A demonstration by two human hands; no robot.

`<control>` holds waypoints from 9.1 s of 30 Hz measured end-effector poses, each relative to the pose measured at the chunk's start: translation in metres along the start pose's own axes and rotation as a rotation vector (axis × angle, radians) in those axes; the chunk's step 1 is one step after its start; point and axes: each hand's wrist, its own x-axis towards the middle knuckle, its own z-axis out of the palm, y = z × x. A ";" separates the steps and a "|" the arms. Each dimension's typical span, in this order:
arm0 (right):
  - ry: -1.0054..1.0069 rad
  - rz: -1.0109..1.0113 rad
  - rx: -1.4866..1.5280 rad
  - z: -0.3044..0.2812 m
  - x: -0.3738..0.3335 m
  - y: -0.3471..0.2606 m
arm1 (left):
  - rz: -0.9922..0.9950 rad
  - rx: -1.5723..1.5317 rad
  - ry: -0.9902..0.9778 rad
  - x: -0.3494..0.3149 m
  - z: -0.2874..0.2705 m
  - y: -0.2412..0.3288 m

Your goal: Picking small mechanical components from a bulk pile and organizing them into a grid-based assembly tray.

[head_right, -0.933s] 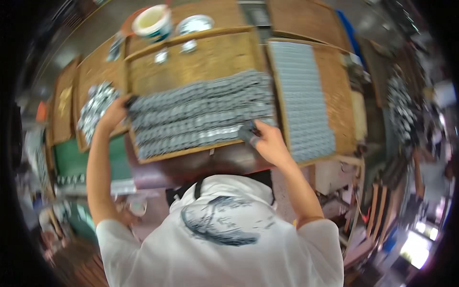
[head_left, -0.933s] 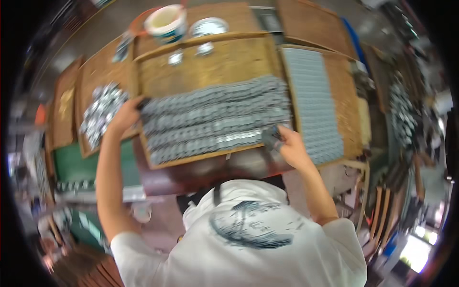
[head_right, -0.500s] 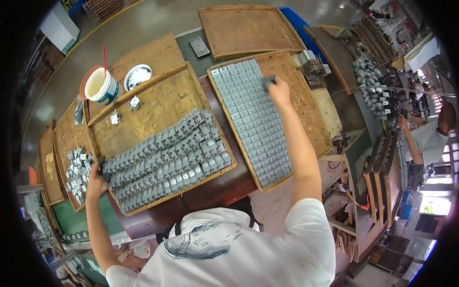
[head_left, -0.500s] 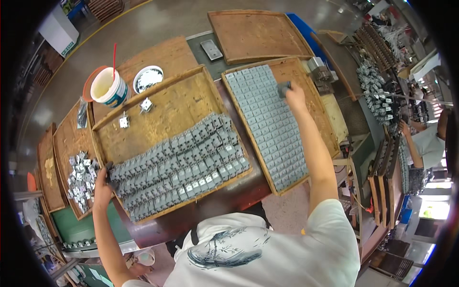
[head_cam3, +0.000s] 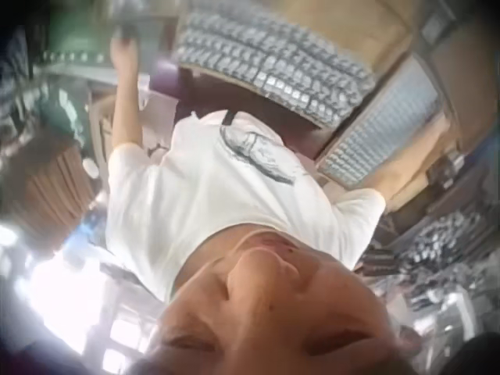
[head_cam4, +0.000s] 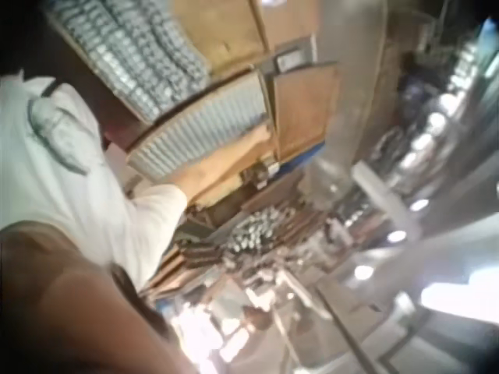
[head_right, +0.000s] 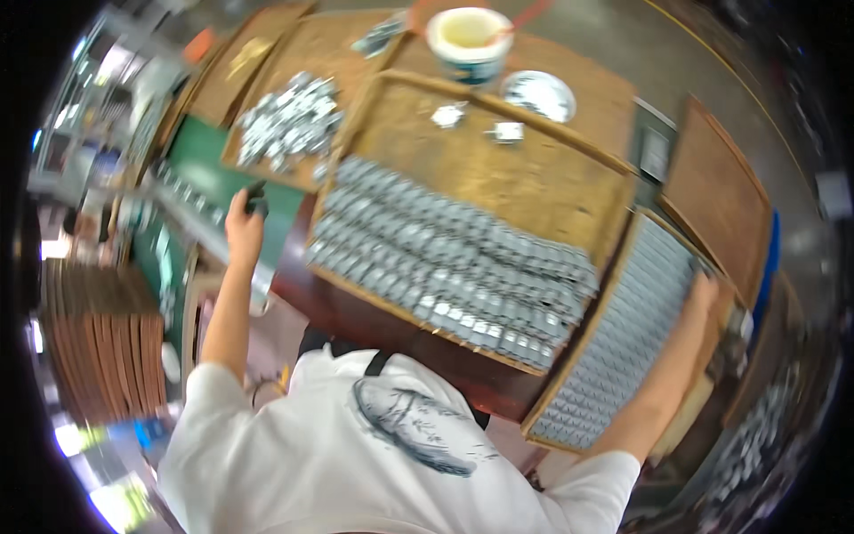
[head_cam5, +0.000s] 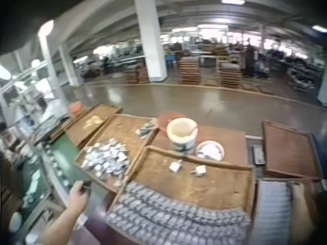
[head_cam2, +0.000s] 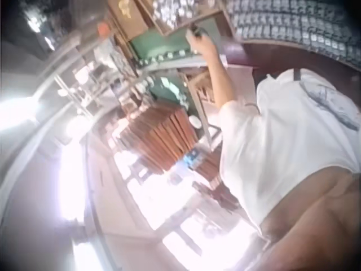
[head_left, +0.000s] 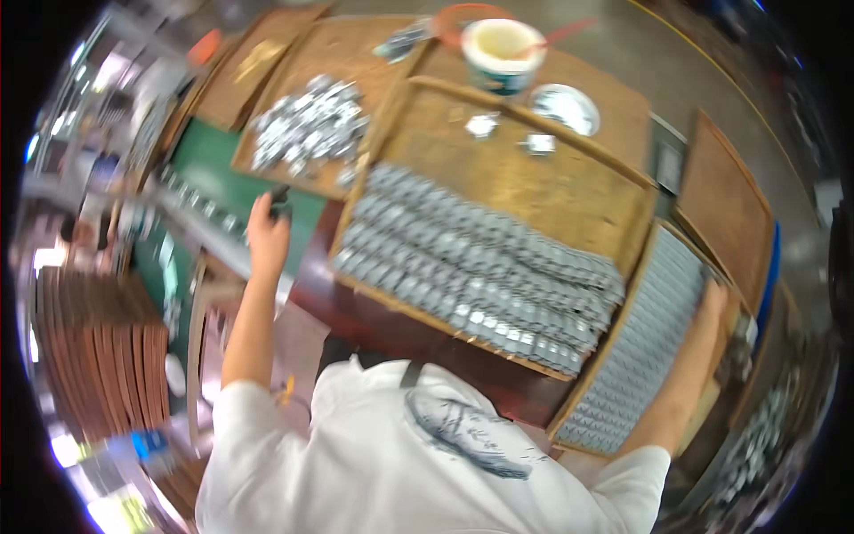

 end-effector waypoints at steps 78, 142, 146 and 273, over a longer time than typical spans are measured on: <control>-0.289 -1.056 -0.064 0.046 -0.495 -0.311 | 0.159 -1.149 -0.784 -0.148 0.009 0.160; 0.110 0.184 -0.181 0.002 -0.076 -0.055 | 0.437 -0.286 -1.168 -0.050 0.300 0.350; 0.182 0.112 -0.308 0.028 -0.055 -0.050 | 0.420 -0.287 -1.177 -0.057 0.282 0.358; -0.267 0.114 1.054 0.008 -0.315 -0.203 | 0.688 0.172 -0.414 0.089 0.204 0.186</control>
